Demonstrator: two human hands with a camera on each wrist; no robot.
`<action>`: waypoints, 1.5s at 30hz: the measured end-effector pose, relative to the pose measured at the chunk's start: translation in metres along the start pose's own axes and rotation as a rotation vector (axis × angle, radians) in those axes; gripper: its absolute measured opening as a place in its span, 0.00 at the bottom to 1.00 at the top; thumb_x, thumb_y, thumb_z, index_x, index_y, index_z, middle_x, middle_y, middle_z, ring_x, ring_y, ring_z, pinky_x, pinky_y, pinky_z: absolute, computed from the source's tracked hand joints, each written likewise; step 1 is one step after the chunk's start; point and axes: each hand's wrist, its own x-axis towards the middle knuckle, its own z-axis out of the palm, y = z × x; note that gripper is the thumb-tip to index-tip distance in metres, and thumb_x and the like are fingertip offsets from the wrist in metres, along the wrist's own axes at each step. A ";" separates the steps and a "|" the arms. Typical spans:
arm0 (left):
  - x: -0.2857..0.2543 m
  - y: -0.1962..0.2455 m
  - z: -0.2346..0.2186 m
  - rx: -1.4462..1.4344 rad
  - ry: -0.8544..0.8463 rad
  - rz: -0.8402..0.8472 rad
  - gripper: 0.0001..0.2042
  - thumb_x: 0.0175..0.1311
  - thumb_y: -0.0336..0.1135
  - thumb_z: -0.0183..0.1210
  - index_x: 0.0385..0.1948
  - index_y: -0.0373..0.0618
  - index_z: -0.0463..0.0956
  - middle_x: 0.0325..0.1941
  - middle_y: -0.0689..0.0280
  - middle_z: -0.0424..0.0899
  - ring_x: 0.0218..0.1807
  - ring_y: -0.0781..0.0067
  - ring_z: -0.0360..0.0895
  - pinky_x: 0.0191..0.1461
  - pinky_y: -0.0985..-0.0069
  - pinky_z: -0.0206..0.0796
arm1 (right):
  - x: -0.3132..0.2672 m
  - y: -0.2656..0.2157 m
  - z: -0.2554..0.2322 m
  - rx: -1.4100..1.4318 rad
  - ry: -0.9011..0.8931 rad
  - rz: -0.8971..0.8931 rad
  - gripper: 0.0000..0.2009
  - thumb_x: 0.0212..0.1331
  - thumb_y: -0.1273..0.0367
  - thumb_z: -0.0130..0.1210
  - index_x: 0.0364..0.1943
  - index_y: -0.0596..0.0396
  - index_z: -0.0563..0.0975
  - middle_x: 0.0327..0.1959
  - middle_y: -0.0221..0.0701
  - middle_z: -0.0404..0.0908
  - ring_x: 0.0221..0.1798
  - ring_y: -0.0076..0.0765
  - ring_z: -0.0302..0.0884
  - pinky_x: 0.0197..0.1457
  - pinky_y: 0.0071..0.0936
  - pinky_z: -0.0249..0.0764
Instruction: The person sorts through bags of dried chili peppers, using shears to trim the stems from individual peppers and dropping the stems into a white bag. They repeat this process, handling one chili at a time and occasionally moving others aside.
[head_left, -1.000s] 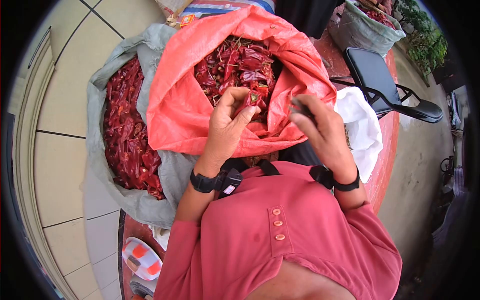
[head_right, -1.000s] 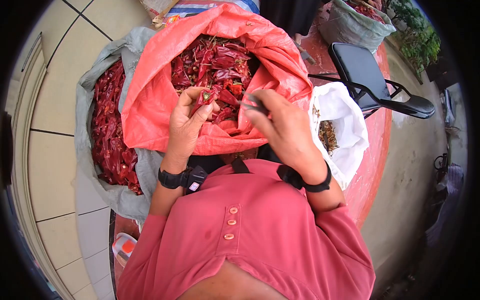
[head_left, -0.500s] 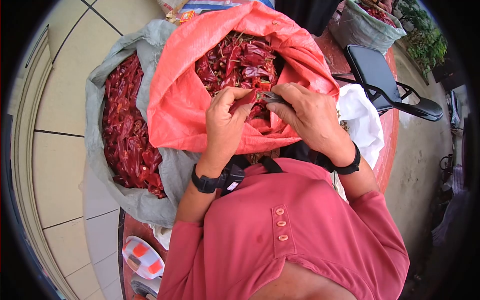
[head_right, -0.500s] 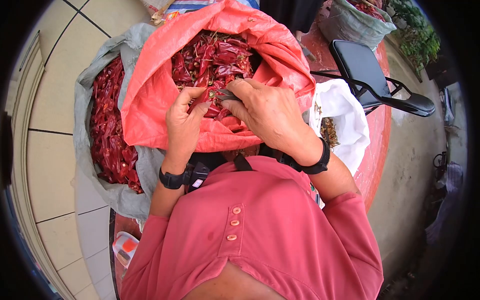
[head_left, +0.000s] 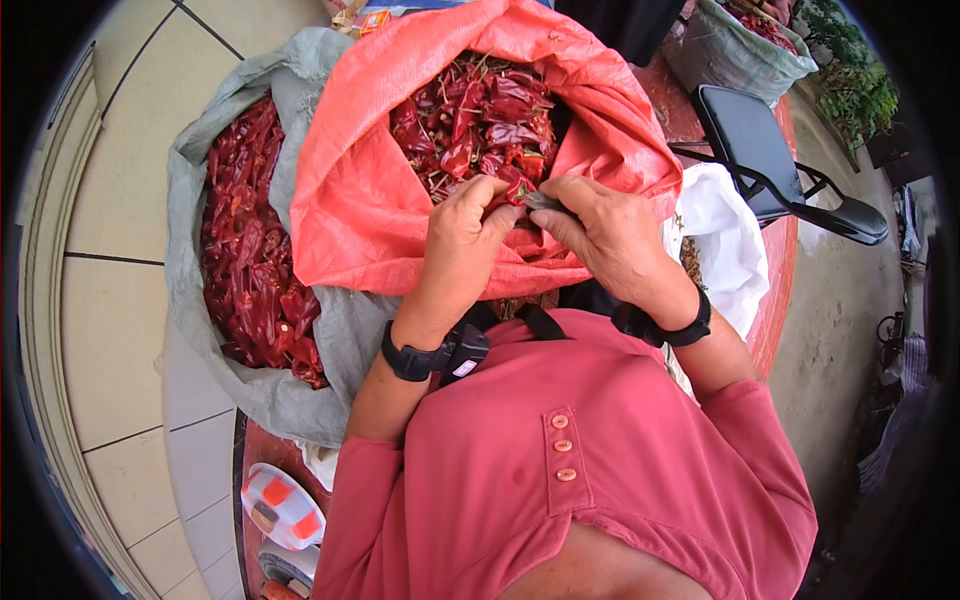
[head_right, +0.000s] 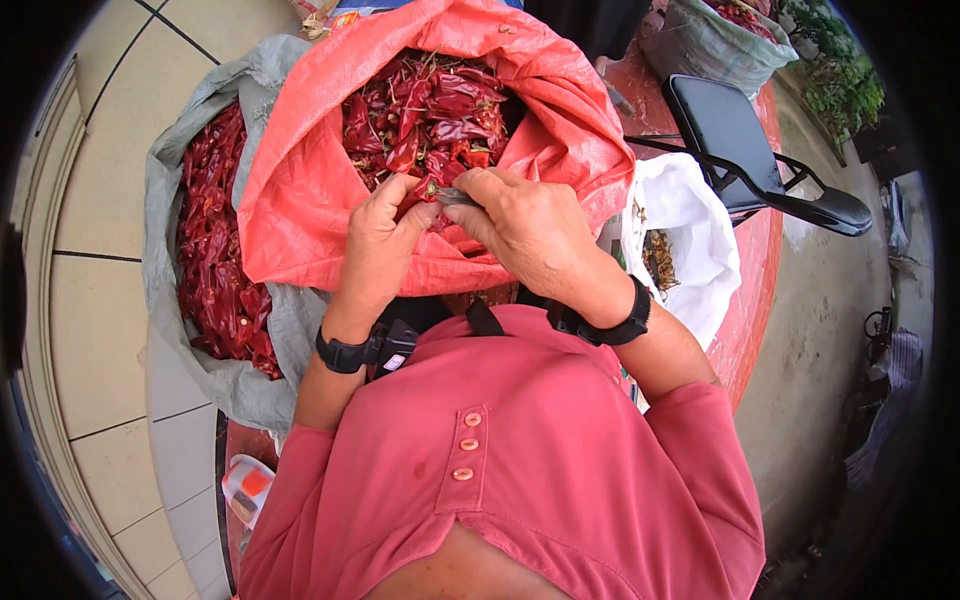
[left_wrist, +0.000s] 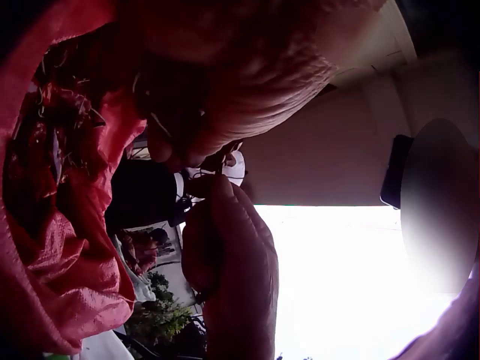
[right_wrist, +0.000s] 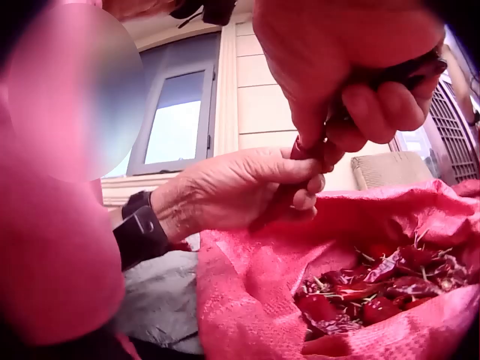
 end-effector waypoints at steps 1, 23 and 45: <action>0.000 -0.001 0.002 -0.019 -0.006 -0.016 0.08 0.52 0.23 0.61 0.34 0.40 0.75 0.33 0.57 0.78 0.39 0.54 0.75 0.44 0.65 0.66 | 0.000 0.000 0.002 0.038 -0.025 0.033 0.11 0.60 0.61 0.56 0.38 0.53 0.76 0.27 0.36 0.79 0.28 0.46 0.78 0.27 0.39 0.72; -0.011 -0.002 0.015 -0.247 0.109 0.069 0.13 0.73 0.40 0.49 0.47 0.40 0.70 0.36 0.67 0.77 0.34 0.75 0.72 0.39 0.77 0.65 | -0.010 -0.005 0.037 1.457 -0.054 0.498 0.11 0.69 0.59 0.49 0.38 0.52 0.73 0.19 0.15 0.61 0.17 0.10 0.49 0.18 0.13 0.44; -0.010 -0.011 -0.004 -0.223 0.057 0.049 0.07 0.66 0.32 0.57 0.37 0.38 0.76 0.33 0.67 0.76 0.37 0.75 0.73 0.44 0.78 0.65 | -0.017 -0.005 0.015 0.687 -0.109 0.343 0.12 0.67 0.63 0.53 0.39 0.60 0.75 0.29 0.28 0.76 0.34 0.20 0.73 0.39 0.24 0.71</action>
